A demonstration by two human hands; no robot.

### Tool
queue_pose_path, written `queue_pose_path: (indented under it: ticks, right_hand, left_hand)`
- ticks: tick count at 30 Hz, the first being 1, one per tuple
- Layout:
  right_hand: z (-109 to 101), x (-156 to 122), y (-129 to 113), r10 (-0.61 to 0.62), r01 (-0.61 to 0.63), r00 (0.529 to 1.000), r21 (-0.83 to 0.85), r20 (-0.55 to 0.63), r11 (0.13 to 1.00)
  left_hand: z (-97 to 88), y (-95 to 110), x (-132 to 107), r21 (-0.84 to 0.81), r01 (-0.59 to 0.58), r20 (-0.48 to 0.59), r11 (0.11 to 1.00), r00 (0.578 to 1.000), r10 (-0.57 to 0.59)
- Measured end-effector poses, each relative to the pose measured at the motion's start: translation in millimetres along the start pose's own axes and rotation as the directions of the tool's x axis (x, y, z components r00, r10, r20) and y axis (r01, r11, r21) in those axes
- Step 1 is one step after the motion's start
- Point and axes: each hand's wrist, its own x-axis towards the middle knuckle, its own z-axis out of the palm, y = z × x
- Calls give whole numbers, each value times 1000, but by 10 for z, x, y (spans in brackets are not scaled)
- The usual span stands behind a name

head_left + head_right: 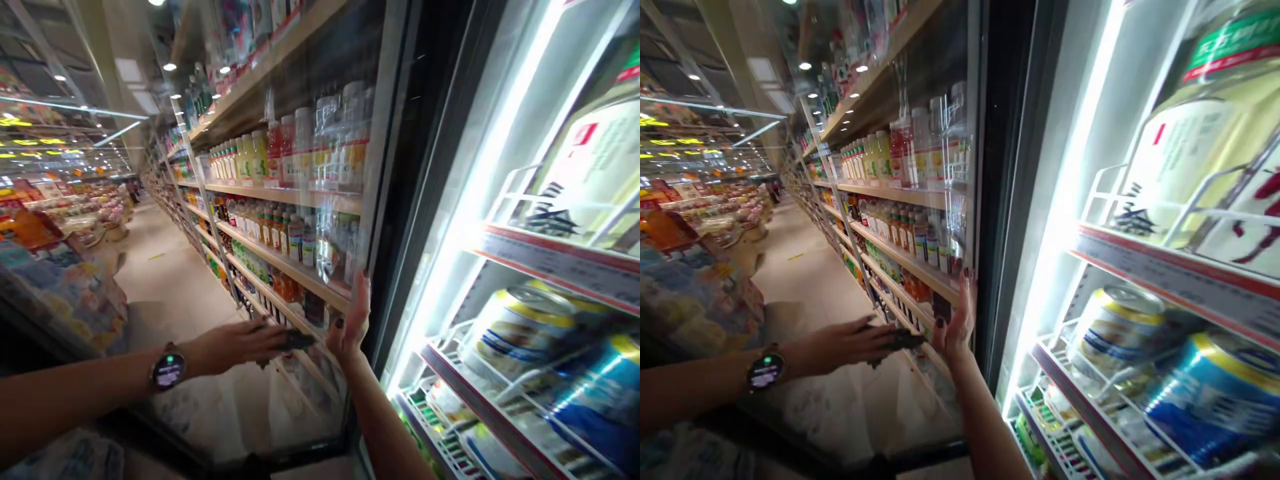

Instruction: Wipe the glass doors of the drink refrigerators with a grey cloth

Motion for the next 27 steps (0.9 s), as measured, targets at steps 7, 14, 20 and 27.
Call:
queue_pose_path:
  ticks: [7, 14, 20, 27]
  right_hand:
    - [40, 24, -6, -52, 49, 998, -84, -27, 995]
    - [22, 9, 63, -138, 136, 990, -154, -6, 979]
    - [35, -5, 87, -166, 161, 986, -214, -7, 963]
    - [67, -9, 73, -156, 144, 988, -276, -22, 950]
  left_hand:
    - [-1182, -1883, 27, 4, 734, -347, 679, 638, -688]
    - [-100, -99, 43, -63, 214, -88, 975, 972, -219]
    - [-200, -407, -495, -56, 23, -91, 998, 995, -28]
    - [-1042, -1936, -1030, -32, 846, -406, 532, 476, -781]
